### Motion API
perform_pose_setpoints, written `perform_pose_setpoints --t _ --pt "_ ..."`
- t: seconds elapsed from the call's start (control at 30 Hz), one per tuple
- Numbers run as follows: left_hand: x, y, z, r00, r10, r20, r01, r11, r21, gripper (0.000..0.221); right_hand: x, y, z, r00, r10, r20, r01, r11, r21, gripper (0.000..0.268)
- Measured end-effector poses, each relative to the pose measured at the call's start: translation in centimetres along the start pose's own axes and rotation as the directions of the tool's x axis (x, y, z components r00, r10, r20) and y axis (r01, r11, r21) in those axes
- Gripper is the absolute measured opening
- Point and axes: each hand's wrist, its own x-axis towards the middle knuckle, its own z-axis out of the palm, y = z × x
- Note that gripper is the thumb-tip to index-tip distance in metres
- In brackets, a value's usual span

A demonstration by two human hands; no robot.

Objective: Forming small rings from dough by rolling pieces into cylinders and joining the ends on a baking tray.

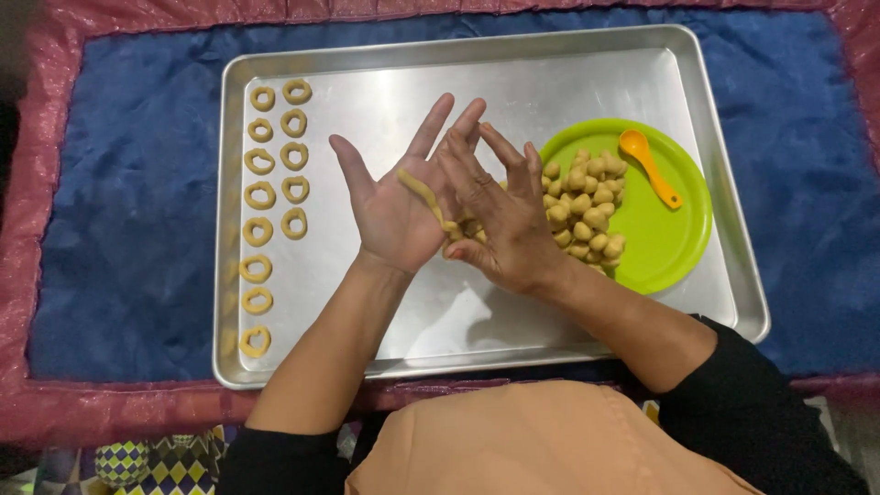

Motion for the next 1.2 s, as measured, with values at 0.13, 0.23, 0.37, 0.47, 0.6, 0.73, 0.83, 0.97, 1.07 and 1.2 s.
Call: perform_pose_setpoints --t 0.13,0.23,0.37,0.47,0.6,0.73,0.83,0.97,1.07,1.2 --pt "0.0 -0.1 0.8 1.0 -0.025 0.011 0.026 0.998 -0.051 0.112 0.8 -0.5 -1.2 0.997 -0.003 -0.078 0.006 0.999 0.04 0.061" --pt "0.1 -0.8 2.5 0.988 -0.099 -0.122 0.131 0.948 0.289 0.115 1.5 -1.0 -1.8 0.974 -0.034 -0.226 0.047 0.998 0.051 0.042" --pt "0.1 -1.5 1.2 0.983 -0.149 -0.107 0.183 0.848 0.498 0.115 1.8 -0.6 -1.7 0.946 -0.067 -0.317 0.115 0.984 0.136 0.017" --pt "0.2 -1.8 0.6 0.988 -0.091 -0.124 0.147 0.797 0.585 0.102 2.1 -0.1 -2.0 0.925 -0.007 -0.38 0.109 0.963 0.247 0.011" --pt "0.5 -1.5 0.3 0.955 -0.066 -0.288 0.238 0.749 0.619 0.056 2.2 0.4 -2.7 0.921 0.163 -0.354 -0.034 0.938 0.344 0.01" --pt "0.7 -1.0 0.3 0.956 -0.063 -0.288 0.231 0.767 0.598 0.026 2.2 1.1 -2.6 0.923 0.222 -0.316 -0.08 0.911 0.404 0.01" --pt "0.8 -0.8 0.3 0.946 0.081 -0.313 0.148 0.752 0.642 0.015 1.9 0.9 -2.2 0.901 0.344 -0.262 -0.179 0.848 0.499 0.022" --pt "0.6 -0.7 0.4 0.918 0.288 -0.272 -0.05 0.765 0.642 0.013 0.8 1.1 -0.2 0.874 0.477 -0.086 -0.288 0.654 0.7 0.018" --pt "0.5 -1.0 1.0 0.915 0.309 -0.26 -0.094 0.79 0.606 0.014 0.8 0.3 1.0 0.87 0.49 0.063 -0.379 0.581 0.721 0.023" --pt "0.5 -1.3 1.1 0.905 0.334 -0.262 -0.1 0.768 0.633 0.016 0.8 0.4 1.4 0.871 0.476 0.125 -0.397 0.531 0.749 0.017"
